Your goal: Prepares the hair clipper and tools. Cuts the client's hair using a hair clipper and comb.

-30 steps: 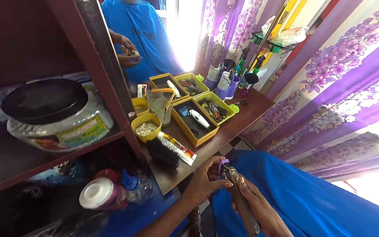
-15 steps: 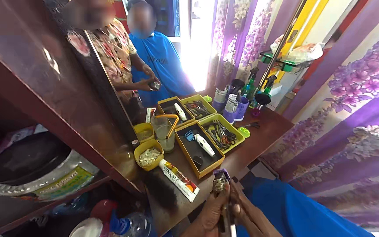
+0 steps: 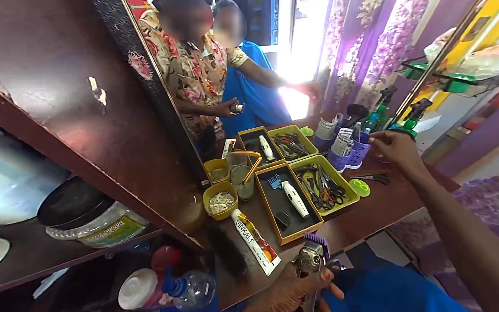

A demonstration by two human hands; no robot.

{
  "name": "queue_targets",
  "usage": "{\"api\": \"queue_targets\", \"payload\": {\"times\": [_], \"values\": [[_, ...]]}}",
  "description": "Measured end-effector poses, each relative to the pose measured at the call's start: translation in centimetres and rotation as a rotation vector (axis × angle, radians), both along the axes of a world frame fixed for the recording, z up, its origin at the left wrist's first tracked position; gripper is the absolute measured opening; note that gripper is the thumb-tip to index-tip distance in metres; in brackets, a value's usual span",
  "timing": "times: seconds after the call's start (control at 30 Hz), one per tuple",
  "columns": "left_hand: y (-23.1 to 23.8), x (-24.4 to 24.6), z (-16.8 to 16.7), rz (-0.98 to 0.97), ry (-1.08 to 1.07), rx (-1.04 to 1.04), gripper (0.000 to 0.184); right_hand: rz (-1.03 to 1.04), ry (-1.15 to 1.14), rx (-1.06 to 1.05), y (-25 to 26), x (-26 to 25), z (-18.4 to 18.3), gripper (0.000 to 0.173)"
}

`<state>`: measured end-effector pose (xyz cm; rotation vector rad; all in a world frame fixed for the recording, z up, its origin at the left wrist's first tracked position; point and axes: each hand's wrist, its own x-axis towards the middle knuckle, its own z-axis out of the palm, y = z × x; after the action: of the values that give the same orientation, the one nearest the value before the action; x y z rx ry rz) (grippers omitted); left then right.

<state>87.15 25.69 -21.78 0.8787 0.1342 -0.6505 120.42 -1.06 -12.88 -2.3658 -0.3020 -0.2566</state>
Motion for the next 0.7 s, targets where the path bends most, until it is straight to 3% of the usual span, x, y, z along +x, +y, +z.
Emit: {"api": "queue_targets", "payload": {"times": [0.13, 0.3, 0.47, 0.7], "values": [[0.0, -0.1, 0.0, -0.014, -0.034, 0.01, 0.031, -0.019, 0.071, -0.187, -0.2, 6.4, 0.4, 0.028], [0.3, 0.0, -0.2, -0.014, -0.058, 0.045, 0.029, -0.004, 0.276, -0.111, 0.0, 10.6, -2.2, 0.051], [0.3, 0.2, -0.4, -0.023, -0.027, 0.067, 0.027, -0.03, 0.21, -0.141, 0.2, 10.8, -3.6, 0.035], [-0.1, 0.4, -0.4, -0.078, -0.032, 0.049, 0.026, -0.057, -0.044, -0.164, -1.1, 8.3, 0.6, 0.028]]}}
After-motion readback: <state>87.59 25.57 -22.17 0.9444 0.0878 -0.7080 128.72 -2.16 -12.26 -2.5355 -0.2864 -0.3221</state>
